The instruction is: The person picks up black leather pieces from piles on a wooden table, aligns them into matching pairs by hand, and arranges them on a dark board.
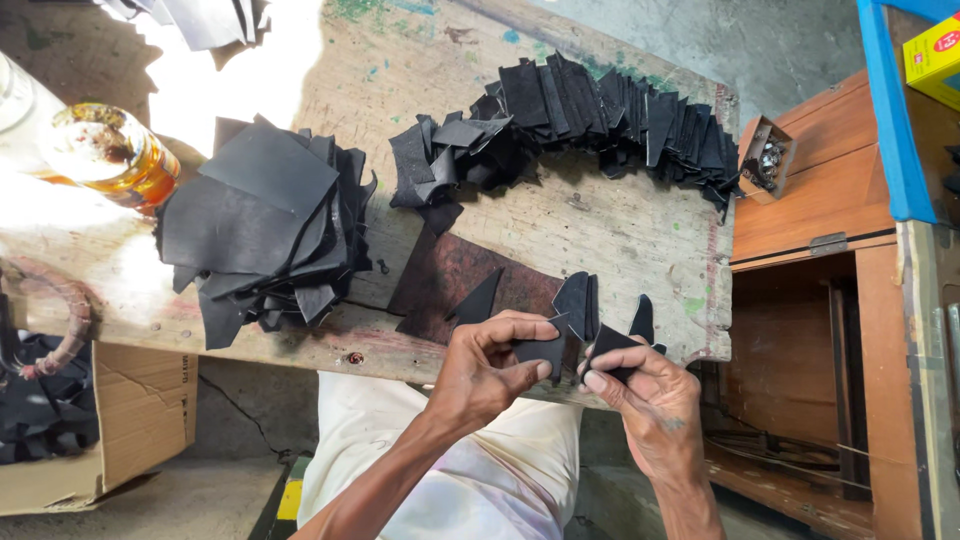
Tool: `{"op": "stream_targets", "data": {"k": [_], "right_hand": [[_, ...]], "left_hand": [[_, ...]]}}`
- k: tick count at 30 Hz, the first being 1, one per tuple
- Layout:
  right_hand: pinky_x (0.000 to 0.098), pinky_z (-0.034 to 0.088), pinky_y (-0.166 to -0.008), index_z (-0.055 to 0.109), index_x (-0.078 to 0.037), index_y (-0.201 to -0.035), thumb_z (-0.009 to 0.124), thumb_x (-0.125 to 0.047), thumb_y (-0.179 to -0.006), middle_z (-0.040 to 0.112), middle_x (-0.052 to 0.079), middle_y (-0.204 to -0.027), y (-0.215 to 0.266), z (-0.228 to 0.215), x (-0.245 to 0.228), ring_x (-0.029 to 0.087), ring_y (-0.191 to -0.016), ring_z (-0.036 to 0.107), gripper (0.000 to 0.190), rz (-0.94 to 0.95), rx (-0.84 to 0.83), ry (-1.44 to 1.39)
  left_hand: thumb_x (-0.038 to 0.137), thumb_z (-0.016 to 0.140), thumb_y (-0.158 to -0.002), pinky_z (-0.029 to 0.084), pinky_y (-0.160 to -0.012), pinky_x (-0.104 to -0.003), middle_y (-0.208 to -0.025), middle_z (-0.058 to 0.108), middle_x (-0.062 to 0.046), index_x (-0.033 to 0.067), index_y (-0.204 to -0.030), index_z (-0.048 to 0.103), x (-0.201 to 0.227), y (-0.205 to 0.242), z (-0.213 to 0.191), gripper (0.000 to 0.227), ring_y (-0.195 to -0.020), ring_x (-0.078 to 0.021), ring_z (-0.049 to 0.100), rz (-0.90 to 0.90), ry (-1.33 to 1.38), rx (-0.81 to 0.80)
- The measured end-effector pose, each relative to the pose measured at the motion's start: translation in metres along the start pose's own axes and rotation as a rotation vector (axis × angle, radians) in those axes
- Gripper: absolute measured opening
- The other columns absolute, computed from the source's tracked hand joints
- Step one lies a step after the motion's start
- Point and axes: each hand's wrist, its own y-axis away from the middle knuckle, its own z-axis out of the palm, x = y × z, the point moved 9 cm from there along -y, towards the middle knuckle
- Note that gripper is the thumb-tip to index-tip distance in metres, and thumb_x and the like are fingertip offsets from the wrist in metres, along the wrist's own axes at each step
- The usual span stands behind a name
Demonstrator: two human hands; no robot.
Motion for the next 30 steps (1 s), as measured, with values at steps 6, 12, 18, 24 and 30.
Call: {"op": "stream_targets", "data": {"k": [6, 12, 18, 24, 30], "right_hand": [[0.0299, 0.063, -0.076, 0.066, 0.009, -0.119, 0.070, 0.006, -0.086, 0.074, 0.020, -0.110, -0.002, 0.015, -0.007, 0.016, -0.085, 0.072, 0.034, 0.018, 0.006, 0.073], [0.0290, 0.061, -0.066, 0.066, 0.008, -0.123, 0.071, 0.008, -0.085, 0.075, 0.018, -0.109, -0.004, 0.029, -0.017, 0.015, -0.073, 0.068, 0.038, 0.030, -0.039, 0.118], [0.0257, 0.061, -0.067, 0.064, 0.009, -0.127, 0.071, 0.012, -0.082, 0.073, 0.018, -0.106, -0.004, 0.031, -0.023, 0.012, -0.083, 0.069, 0.046, 0.045, -0.037, 0.157], [0.0236, 0.059, -0.066, 0.062, 0.009, -0.133, 0.072, 0.013, -0.083, 0.073, 0.018, -0.108, -0.008, 0.033, -0.031, 0.011, -0.079, 0.066, 0.051, 0.019, -0.070, 0.154], [0.0227, 0.058, -0.063, 0.059, 0.007, -0.135, 0.070, 0.013, -0.082, 0.073, 0.016, -0.112, -0.011, 0.035, -0.037, 0.010, -0.075, 0.066, 0.055, 0.041, -0.060, 0.176]], "left_hand": [[-0.016, 0.074, -0.081, 0.051, -0.069, -0.020, -0.117, 0.068, -0.005, -0.0046, -0.111, 0.073, 0.002, 0.004, 0.004, 0.033, -0.089, -0.0040, 0.063, 0.117, -0.032, -0.038], [-0.016, 0.073, -0.081, 0.052, -0.066, -0.019, -0.116, 0.068, -0.006, -0.0051, -0.111, 0.073, 0.002, 0.002, -0.001, 0.032, -0.086, -0.0065, 0.065, 0.062, -0.015, -0.033], [-0.017, 0.070, -0.081, 0.053, -0.061, -0.019, -0.117, 0.067, -0.007, -0.0078, -0.114, 0.072, 0.001, -0.001, 0.002, 0.034, -0.078, -0.0107, 0.072, -0.047, 0.065, -0.056], [-0.018, 0.070, -0.080, 0.056, -0.064, -0.019, -0.117, 0.064, -0.006, -0.0108, -0.114, 0.069, 0.003, -0.004, 0.005, 0.035, -0.076, -0.0109, 0.074, -0.081, 0.134, -0.038], [-0.017, 0.071, -0.081, 0.057, -0.064, -0.020, -0.116, 0.064, -0.007, -0.0116, -0.116, 0.070, 0.004, -0.005, 0.005, 0.036, -0.074, -0.0112, 0.073, -0.086, 0.158, -0.035]]}}
